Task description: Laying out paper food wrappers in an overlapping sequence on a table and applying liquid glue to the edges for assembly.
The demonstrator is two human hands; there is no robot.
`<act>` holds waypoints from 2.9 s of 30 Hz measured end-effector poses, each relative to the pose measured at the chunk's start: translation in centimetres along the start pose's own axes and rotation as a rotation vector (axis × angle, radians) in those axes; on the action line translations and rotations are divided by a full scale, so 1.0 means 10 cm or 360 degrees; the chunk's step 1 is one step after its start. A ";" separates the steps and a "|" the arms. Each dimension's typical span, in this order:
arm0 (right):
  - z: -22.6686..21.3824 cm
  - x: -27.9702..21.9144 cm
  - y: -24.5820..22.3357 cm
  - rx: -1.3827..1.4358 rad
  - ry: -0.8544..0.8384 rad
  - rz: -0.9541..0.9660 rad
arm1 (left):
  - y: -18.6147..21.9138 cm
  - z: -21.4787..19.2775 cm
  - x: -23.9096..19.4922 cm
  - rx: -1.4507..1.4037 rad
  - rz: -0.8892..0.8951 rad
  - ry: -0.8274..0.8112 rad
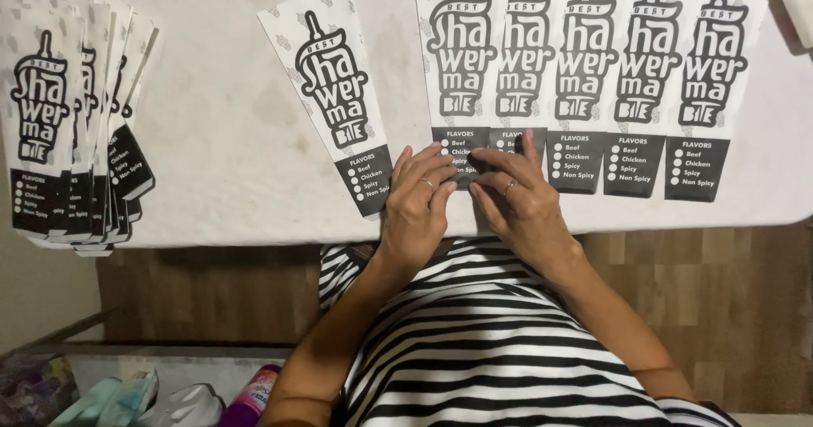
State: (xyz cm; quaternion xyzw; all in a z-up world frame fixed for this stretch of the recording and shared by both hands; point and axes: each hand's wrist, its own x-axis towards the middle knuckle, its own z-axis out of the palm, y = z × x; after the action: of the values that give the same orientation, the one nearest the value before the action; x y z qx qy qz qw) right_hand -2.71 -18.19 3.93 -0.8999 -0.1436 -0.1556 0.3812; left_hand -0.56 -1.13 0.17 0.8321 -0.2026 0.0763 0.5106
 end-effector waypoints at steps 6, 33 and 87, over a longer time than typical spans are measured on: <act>0.08 -0.01 0.03 -0.0023 0.0072 0.0049 | -0.01 -0.02 0.00 0.0097 0.0060 0.0001; -0.09 0.06 -0.05 -0.0136 -0.0248 -0.0090 | -0.23 -0.28 0.30 0.0465 0.0164 -0.0239; 0.35 0.33 -0.32 0.0082 -0.0213 -0.0128 | -1.07 -1.88 -0.06 0.0751 -0.0012 0.0588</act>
State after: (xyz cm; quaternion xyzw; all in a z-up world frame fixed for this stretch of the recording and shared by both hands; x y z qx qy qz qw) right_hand -0.33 -13.08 4.92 -0.8916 -0.2088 -0.1066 0.3873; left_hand 4.83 19.80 -0.04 0.9006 -0.0798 0.2696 0.3315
